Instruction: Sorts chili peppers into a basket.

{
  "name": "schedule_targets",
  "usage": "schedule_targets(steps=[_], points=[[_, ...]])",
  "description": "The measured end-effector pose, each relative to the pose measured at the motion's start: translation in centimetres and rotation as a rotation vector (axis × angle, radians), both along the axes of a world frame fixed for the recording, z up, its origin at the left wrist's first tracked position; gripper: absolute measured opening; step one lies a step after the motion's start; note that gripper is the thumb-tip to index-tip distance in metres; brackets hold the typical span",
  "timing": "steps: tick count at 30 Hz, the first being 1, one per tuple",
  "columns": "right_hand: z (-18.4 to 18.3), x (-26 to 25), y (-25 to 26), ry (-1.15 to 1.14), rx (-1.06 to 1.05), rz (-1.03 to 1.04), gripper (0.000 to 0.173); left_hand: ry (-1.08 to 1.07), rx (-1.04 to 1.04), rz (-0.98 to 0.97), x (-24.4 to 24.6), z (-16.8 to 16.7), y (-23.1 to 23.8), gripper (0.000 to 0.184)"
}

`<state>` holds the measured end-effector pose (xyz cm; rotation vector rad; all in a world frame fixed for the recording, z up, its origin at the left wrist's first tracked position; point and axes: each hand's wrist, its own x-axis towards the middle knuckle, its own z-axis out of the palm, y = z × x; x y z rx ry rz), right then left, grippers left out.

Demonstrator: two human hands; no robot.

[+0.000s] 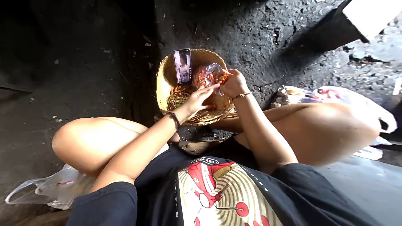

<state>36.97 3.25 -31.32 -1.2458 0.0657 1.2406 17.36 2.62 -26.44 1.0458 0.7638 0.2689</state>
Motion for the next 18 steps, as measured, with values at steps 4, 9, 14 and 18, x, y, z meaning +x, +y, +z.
schedule_targets(steps=[4,9,14,18], points=[[-0.1,-0.5,0.0,-0.051,-0.023,0.021,0.031,0.110,0.030,0.049,4.4,-1.7,-0.1,0.053],[-0.4,-0.2,-0.4,-0.303,-0.011,0.349,0.032,0.378,0.076,0.261,5.6,5.4,-2.1,0.049],[0.2,0.4,-0.3,-0.779,-0.059,0.677,0.038,0.079,0.175,0.520,7.1,-1.9,-0.9,0.047],[0.3,0.6,-0.3,-0.859,-0.077,0.679,0.038,0.012,0.123,0.508,7.2,-1.3,-0.1,0.047]])
